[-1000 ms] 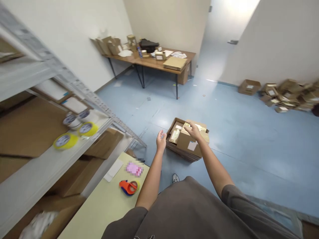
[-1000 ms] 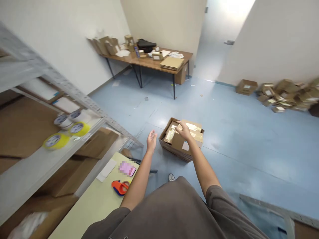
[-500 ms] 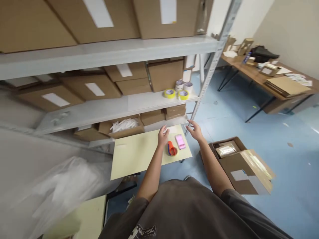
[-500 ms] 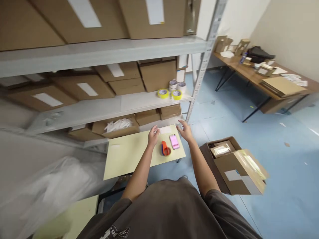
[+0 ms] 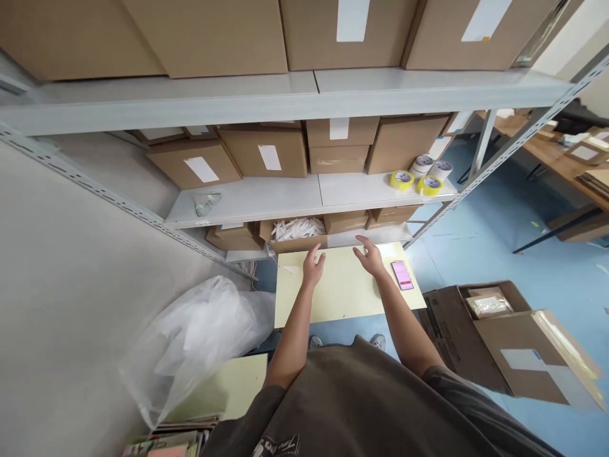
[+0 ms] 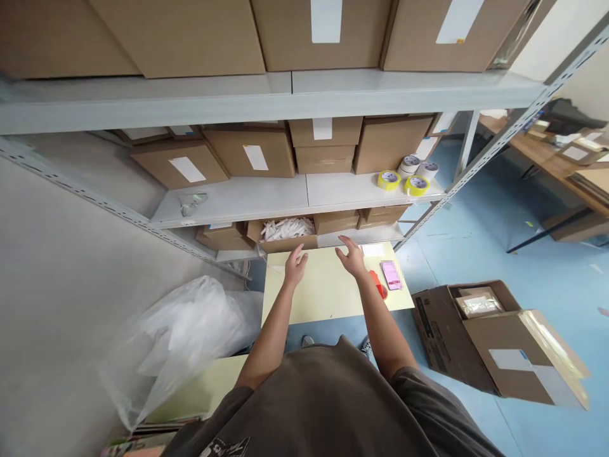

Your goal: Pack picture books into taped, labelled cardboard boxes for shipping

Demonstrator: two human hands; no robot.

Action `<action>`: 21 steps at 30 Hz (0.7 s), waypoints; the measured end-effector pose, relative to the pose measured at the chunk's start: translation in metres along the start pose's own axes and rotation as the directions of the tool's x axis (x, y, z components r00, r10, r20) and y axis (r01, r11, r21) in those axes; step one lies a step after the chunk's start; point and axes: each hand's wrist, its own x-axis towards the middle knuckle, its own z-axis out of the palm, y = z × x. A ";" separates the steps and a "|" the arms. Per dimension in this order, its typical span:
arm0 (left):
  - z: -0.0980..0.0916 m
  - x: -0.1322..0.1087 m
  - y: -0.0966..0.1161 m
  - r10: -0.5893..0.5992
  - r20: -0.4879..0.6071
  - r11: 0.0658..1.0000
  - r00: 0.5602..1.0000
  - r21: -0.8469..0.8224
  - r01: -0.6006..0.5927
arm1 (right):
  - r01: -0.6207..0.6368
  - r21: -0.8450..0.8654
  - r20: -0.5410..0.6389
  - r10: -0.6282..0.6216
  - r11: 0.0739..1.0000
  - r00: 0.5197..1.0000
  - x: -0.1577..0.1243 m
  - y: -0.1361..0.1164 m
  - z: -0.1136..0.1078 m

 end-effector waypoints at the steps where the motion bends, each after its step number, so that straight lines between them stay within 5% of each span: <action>1: -0.003 0.002 -0.003 0.015 0.026 0.999 1.000 0.034 -0.016 | -0.002 -0.030 -0.006 0.001 1.000 1.000 -0.002 0.001 0.002; 6: 0.018 0.016 -0.018 0.107 0.137 0.979 0.985 0.160 -0.128 | -0.040 -0.180 -0.054 0.030 0.983 0.998 -0.022 0.024 -0.016; 13: 0.107 0.016 -0.036 0.088 0.263 0.971 0.961 0.192 -0.141 | -0.338 -0.323 -0.179 0.294 0.884 0.939 -0.089 0.099 -0.056; 21: 0.200 -0.007 -0.091 0.047 0.337 0.966 0.940 0.225 -0.129 | -0.598 -0.337 -0.131 0.593 0.727 0.795 -0.160 0.199 -0.022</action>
